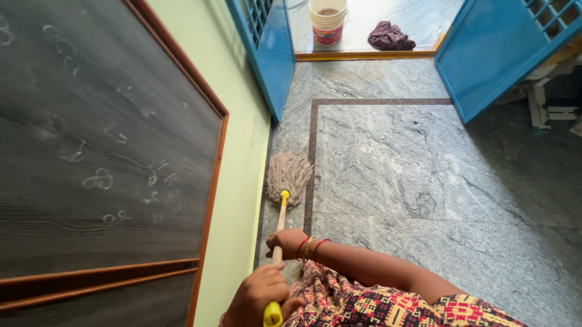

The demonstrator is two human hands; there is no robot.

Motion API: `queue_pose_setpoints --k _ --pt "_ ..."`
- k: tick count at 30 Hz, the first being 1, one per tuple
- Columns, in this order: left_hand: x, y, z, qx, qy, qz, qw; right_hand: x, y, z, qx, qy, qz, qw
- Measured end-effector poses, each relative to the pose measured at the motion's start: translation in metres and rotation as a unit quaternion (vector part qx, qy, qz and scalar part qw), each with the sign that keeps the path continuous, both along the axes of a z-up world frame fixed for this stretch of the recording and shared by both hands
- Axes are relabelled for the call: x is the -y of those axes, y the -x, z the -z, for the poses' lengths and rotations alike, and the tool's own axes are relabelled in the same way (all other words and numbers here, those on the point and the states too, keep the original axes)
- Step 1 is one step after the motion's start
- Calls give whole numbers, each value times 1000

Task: The person mops a marble floor with a mop, navigating through a hallway and into a utility room while moving around objects such as water containers and a pile of coconuts.

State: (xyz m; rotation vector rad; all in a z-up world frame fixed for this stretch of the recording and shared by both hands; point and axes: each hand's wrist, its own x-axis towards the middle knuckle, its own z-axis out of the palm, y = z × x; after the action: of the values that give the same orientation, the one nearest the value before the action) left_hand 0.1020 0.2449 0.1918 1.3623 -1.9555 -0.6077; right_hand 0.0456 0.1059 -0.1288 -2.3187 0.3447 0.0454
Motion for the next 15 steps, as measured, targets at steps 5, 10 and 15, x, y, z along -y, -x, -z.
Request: queue_pose_setpoints --k 5,10,15 --pt "41 49 6 -23 33 23 999 41 52 1 38 51 70 996" --pt "84 98 25 -1 8 78 997 82 126 21 80 65 183 978" --pt "118 152 55 -17 42 127 991 121 214 34 -32 84 278 956"
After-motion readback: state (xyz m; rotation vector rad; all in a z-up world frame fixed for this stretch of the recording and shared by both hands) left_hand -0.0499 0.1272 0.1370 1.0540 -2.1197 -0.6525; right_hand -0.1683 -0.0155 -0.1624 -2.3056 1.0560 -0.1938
